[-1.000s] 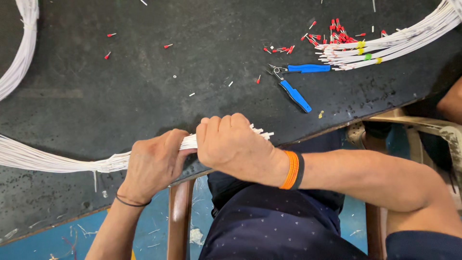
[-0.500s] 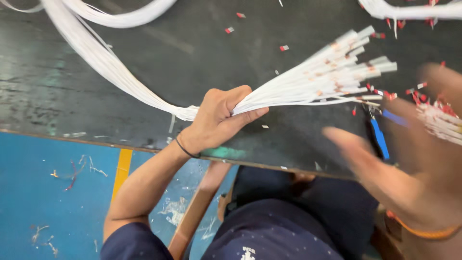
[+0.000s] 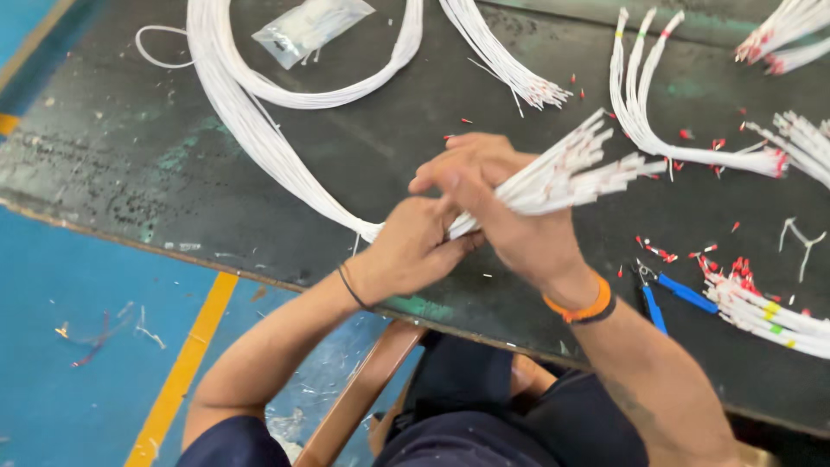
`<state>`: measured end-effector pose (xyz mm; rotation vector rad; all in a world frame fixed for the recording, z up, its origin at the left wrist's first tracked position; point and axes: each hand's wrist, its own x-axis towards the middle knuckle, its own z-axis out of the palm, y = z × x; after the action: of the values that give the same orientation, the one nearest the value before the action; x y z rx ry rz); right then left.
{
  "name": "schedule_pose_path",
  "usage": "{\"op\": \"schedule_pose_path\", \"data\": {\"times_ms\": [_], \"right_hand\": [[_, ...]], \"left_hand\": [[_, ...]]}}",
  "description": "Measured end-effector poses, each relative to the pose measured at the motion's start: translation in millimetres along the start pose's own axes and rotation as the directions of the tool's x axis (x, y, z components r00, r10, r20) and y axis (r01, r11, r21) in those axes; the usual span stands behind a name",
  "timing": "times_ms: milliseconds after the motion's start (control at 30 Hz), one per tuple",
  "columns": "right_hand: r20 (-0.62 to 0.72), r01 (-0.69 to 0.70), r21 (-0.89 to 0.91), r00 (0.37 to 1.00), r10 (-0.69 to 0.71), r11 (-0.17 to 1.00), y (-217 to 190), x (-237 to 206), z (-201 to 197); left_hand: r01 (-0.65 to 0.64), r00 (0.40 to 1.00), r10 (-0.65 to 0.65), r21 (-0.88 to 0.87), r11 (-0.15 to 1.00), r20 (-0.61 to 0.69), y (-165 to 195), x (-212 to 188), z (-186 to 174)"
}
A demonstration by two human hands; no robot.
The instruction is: The person holds a large bundle of white wires on a workbench and separates individual wires one at a time from the bundle, fanning them out and aligning the stripped ends with red connectors. They gather and reposition the bundle while working through the wires.
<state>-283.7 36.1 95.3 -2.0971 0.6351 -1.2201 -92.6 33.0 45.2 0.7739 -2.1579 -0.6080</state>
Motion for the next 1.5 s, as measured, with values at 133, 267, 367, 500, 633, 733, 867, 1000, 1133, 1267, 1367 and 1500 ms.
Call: {"op": "schedule_pose_path", "data": {"times_ms": [133, 267, 367, 500, 633, 733, 867, 1000, 1133, 1267, 1367, 1500], "right_hand": [[-0.136, 0.120, 0.145, 0.986, -0.100, 0.982, -9.8, 39.8, -21.5], [-0.097, 0.089, 0.289, 0.993, -0.064, 0.953, -26.4, 74.1, -40.9], [-0.264, -0.125, -0.315, 0.964, 0.039, 0.941, -56.3, 89.5, -35.9], [0.048, -0.109, -0.424, 0.989, 0.142, 0.899, -104.8, 105.3, -18.0], [0.041, -0.176, -0.475, 0.974, 0.221, 0.862, -111.3, 119.7, -8.2], [-0.235, -0.403, -0.442, 0.914, 0.330, 0.801, -101.9, 102.3, -7.5], [-0.231, -0.466, -0.369, 0.884, 0.406, 0.805, -97.5, 85.2, -11.0], [-0.260, -0.432, -0.322, 0.896, 0.360, 0.842, -99.3, 102.2, -14.2], [-0.290, -0.504, -0.286, 0.856, 0.428, 0.815, -87.3, 86.0, -0.3], [-0.267, -0.477, -0.371, 0.876, 0.400, 0.797, -77.1, 56.0, -4.5], [-0.258, -0.449, -0.305, 0.888, 0.381, 0.840, -75.2, 35.8, -0.7], [-0.246, -0.450, -0.319, 0.889, 0.386, 0.834, -77.8, 31.9, 2.9]], "left_hand": [[-0.038, 0.998, 0.036, 0.040, 0.998, 0.051, -29.5, 12.3, -37.0], [0.146, 0.988, -0.140, 0.088, 0.985, -0.066, -50.2, 2.4, -50.1], [0.353, 0.930, -0.341, 0.079, 0.932, -0.136, -60.2, -7.5, -50.4], [0.192, 0.978, -0.160, -0.292, 0.937, 0.131, -80.0, -15.3, -66.0], [0.191, 0.973, -0.088, -0.536, 0.822, 0.211, -94.4, -23.2, -64.7], [0.126, 0.992, -0.095, -0.487, 0.865, 0.087, -98.8, -28.3, -54.1], [0.118, 0.991, -0.131, -0.285, 0.951, -0.026, -92.1, -27.4, -52.8], [-0.016, 0.998, 0.003, -0.195, 0.981, -0.064, -72.0, -19.6, -71.1], [0.005, 0.995, 0.021, -0.266, 0.964, 0.097, -42.6, -26.8, -75.2], [-0.108, 0.994, 0.107, -0.083, 0.991, -0.019, -26.4, -19.1, -71.5], [-0.225, 0.973, 0.211, -0.169, 0.960, -0.098, -15.1, -13.2, -60.8], [-0.098, 0.993, 0.112, -0.252, 0.963, 0.042, -7.9, -4.5, -46.7]]}}
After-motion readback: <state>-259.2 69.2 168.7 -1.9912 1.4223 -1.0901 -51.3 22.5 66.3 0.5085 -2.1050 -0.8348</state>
